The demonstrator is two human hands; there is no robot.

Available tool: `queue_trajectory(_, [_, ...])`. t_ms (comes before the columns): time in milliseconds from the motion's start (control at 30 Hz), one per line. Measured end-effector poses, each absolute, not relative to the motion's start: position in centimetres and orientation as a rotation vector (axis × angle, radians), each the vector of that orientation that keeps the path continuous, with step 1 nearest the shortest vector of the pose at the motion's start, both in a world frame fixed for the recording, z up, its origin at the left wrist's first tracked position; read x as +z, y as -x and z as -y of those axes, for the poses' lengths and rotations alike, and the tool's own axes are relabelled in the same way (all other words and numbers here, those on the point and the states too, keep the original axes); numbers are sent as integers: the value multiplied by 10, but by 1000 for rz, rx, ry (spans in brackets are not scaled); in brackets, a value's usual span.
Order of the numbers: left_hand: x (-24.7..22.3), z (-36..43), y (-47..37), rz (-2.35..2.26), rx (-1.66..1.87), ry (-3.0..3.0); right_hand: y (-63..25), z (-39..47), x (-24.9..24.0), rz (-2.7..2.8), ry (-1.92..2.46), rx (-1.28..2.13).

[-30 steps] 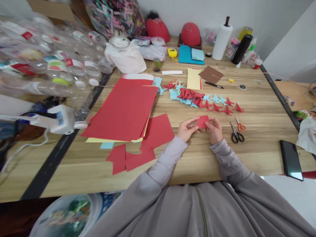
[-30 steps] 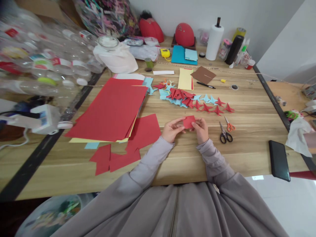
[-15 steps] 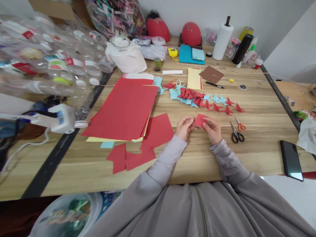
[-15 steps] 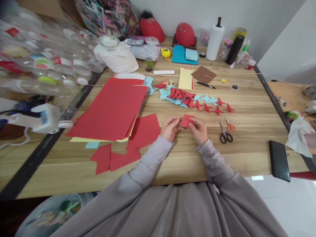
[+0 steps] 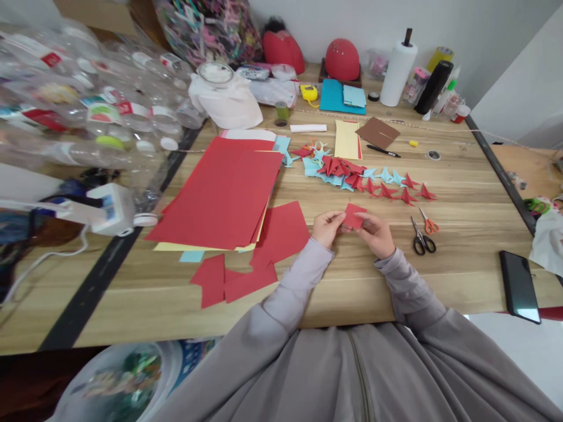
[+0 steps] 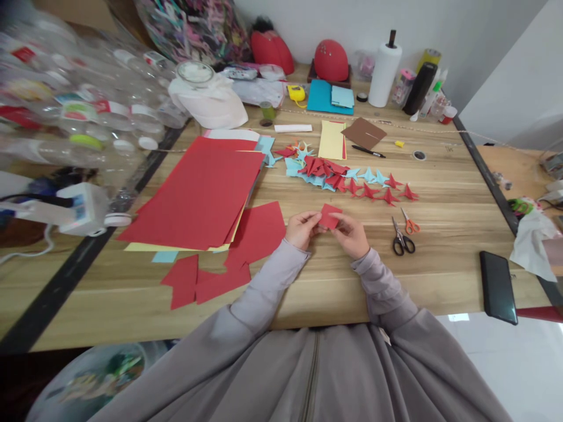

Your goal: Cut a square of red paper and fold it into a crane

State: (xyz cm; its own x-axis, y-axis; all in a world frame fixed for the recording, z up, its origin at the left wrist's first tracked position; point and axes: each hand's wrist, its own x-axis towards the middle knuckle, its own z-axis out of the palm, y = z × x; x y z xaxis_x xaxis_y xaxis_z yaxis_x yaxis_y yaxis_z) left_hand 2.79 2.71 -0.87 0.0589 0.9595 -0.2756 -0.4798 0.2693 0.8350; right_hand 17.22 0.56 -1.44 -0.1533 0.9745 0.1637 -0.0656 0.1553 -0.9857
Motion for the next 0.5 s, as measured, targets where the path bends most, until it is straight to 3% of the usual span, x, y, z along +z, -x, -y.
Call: queue_trajectory(500, [-7, -27, -25, -931, 1184, -555, -176, -10, -10, 1507, 1062, 965])
